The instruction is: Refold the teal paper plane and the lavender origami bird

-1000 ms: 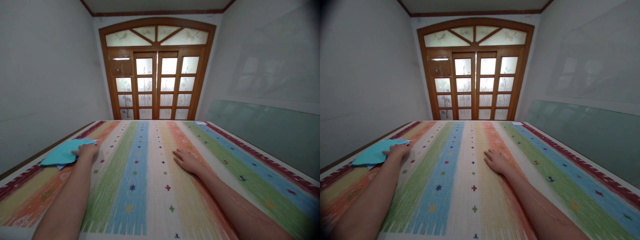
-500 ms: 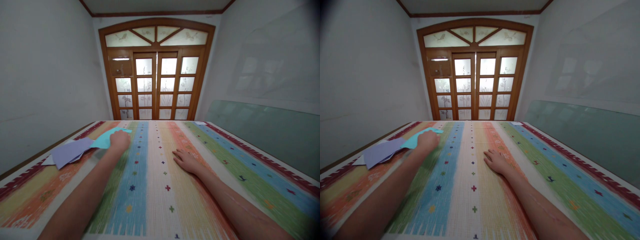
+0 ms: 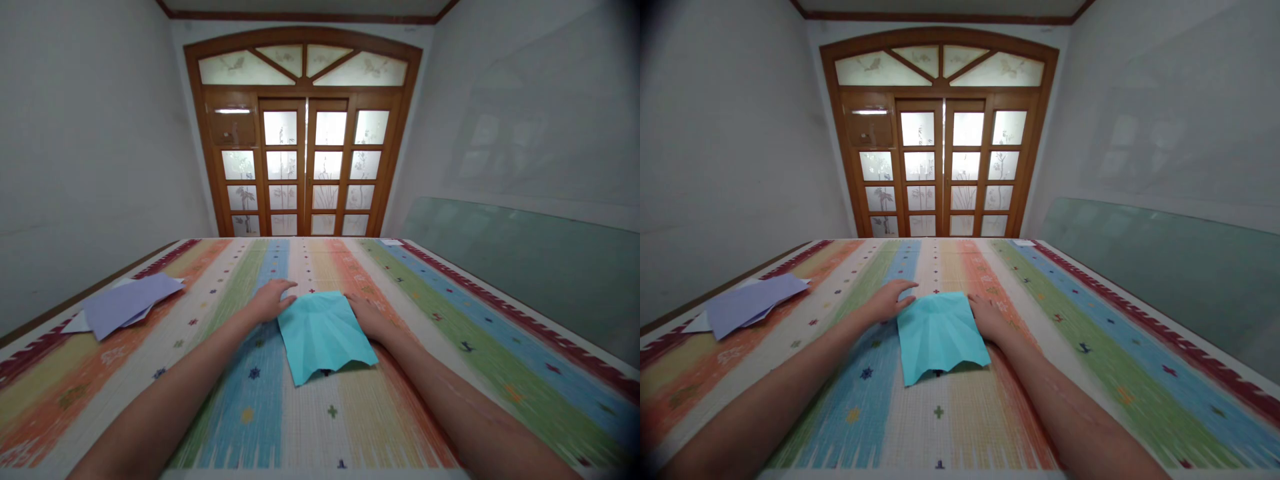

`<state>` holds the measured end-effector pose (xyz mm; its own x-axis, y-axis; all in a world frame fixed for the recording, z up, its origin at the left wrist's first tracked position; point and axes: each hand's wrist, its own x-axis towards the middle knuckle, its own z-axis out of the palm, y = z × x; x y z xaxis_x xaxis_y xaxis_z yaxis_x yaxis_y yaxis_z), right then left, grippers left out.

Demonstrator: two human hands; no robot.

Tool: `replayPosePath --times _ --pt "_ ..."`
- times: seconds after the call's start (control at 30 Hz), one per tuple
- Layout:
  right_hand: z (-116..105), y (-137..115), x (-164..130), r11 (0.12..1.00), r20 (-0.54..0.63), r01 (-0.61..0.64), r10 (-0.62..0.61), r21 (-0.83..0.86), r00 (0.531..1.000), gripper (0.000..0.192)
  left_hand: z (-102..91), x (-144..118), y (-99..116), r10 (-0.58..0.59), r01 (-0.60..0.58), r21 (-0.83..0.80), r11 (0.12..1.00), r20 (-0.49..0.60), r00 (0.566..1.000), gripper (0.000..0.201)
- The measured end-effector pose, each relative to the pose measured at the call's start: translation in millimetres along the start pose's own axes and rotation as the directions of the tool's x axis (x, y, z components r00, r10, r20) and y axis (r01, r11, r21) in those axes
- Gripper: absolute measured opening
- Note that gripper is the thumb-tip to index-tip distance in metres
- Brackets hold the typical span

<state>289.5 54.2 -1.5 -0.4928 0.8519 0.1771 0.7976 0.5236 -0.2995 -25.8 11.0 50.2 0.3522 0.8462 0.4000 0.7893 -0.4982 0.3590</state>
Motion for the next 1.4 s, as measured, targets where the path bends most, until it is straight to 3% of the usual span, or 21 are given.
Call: replayPosePath --times 0.1,0.2,0.3,0.53,0.67,0.9,1.23,1.4 --pt "-0.9 -0.3 -0.3 0.999 -0.04 0.011 -0.01 0.045 0.999 0.046 21.7 -5.1 -30.2 -0.105 0.103 -0.044 0.994 -0.044 0.994 0.049" --pt "-2.1 -0.3 0.0 0.979 -0.098 0.051 -0.032 0.199 0.995 0.037 34.7 -9.9 -41.4 -0.137 0.135 -0.062 0.989 -0.044 0.99 0.047" --pt "-2.3 1.5 1.7 0.941 -0.149 0.033 0.018 0.337 0.989 0.032 38.3 -12.6 -41.5 -0.128 0.125 -0.082 0.989 -0.032 0.991 0.045" --pt "-4.2 6.6 4.7 0.906 -0.167 -0.032 0.113 0.422 0.98 0.053 31.2 -17.6 -32.1 -0.082 0.08 -0.145 0.986 -0.006 0.997 0.044" --pt "-4.6 5.4 3.0 0.89 -0.139 -0.022 0.096 0.456 0.986 0.044 29.9 -18.8 -29.3 -0.082 0.075 -0.257 0.963 -0.016 0.997 0.045" --pt "3.4 9.2 3.6 0.816 -0.062 -0.02 0.068 0.578 0.996 0.032 36.4 -12.7 -42.2 -0.24 0.172 -0.592 0.788 -0.038 0.97 0.039" --pt "-1.9 5.8 4.9 0.758 -0.087 -0.005 0.081 0.652 0.993 0.037 34.5 -9.2 -53.7 -0.371 0.211 -0.764 0.61 -0.041 0.928 0.037" --pt "-8.6 1.2 4.6 0.759 -0.1 0.024 0.055 0.651 0.993 0.038 33.8 -8.3 -57.5 -0.468 0.208 -0.835 0.509 -0.066 0.882 0.043"
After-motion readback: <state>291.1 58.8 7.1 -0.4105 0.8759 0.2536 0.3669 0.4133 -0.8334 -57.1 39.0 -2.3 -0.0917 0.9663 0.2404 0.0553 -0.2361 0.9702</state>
